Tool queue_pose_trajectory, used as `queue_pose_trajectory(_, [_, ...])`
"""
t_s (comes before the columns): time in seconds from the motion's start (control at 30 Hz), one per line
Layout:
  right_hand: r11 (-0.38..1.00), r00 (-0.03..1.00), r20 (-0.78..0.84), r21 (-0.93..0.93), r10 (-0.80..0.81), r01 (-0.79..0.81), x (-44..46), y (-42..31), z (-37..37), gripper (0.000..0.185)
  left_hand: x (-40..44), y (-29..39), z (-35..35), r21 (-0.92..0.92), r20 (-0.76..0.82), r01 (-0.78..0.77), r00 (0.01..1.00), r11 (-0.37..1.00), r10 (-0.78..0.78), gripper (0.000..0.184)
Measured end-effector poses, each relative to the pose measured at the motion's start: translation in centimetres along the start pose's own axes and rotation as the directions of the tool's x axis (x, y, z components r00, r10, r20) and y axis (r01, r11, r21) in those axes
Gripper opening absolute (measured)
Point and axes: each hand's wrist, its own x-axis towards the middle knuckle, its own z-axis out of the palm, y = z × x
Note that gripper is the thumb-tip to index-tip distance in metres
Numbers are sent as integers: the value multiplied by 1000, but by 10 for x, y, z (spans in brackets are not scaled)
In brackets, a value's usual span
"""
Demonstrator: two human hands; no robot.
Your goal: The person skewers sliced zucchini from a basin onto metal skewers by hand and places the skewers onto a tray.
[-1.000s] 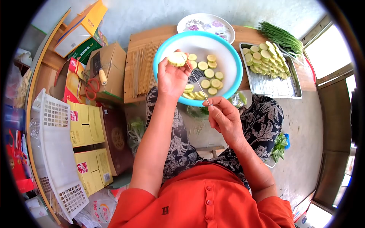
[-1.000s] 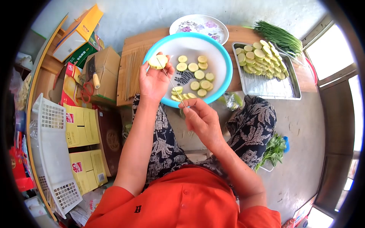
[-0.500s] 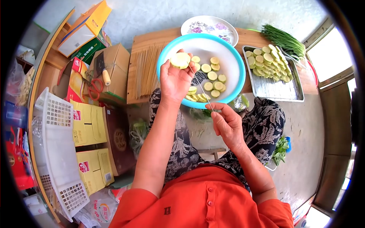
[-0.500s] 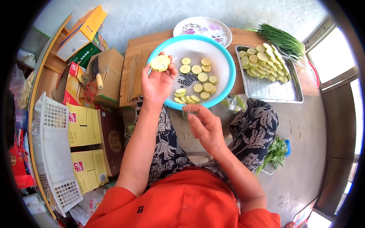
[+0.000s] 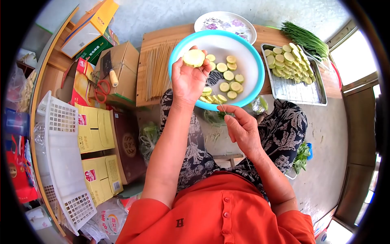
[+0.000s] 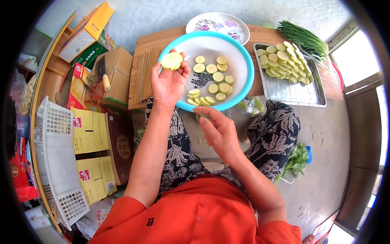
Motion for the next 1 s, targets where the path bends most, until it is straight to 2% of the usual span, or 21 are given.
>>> queue_pose_trajectory(0.33, [999, 1000, 10, 34, 17, -17, 0, -2, 1, 27, 0, 0, 2, 8, -21, -9, 1000, 1000, 9, 50])
queue_pose_trajectory(0.4, [999, 1000, 9, 37, 16, -17, 0, -2, 1, 27, 0, -1, 5, 12, -42, -13, 999, 1000, 14, 44])
queue_pose_trajectory(0.5, [999, 1000, 5, 50, 15, -16, -1, -1, 1, 27, 0, 0, 0, 8, -10, 2, 1000, 1000, -2, 49])
queue_pose_trajectory(0.63, [999, 1000, -5, 37, 24, -23, -1, -2, 0, 27, 1, -1, -1, 27, -9, 1, 1000, 1000, -1, 47])
queue_pose_trajectory(0.7, [999, 1000, -11, 23, 27, -27, -1, -3, -1, 26, 2, -4, 2, 123, -82, -45, 995, 991, 55, 47])
queue_pose_trajectory(0.83, [1000, 999, -38, -17, 19, -19, 1, 0, -6, 26, 3, -6, -4, 231, -128, -5, 991, 973, 36, 47])
queue_pose_trajectory(0.9, [999, 998, -51, -12, 30, -31, 3, 0, -7, 25, 1, -9, 0, 390, -152, -59, 980, 919, 127, 49])
queue_pose_trajectory(1.0, [999, 996, -75, 23, 41, -39, 4, -2, -10, 27, 0, -9, 2, 408, -95, -16, 994, 913, 60, 49])
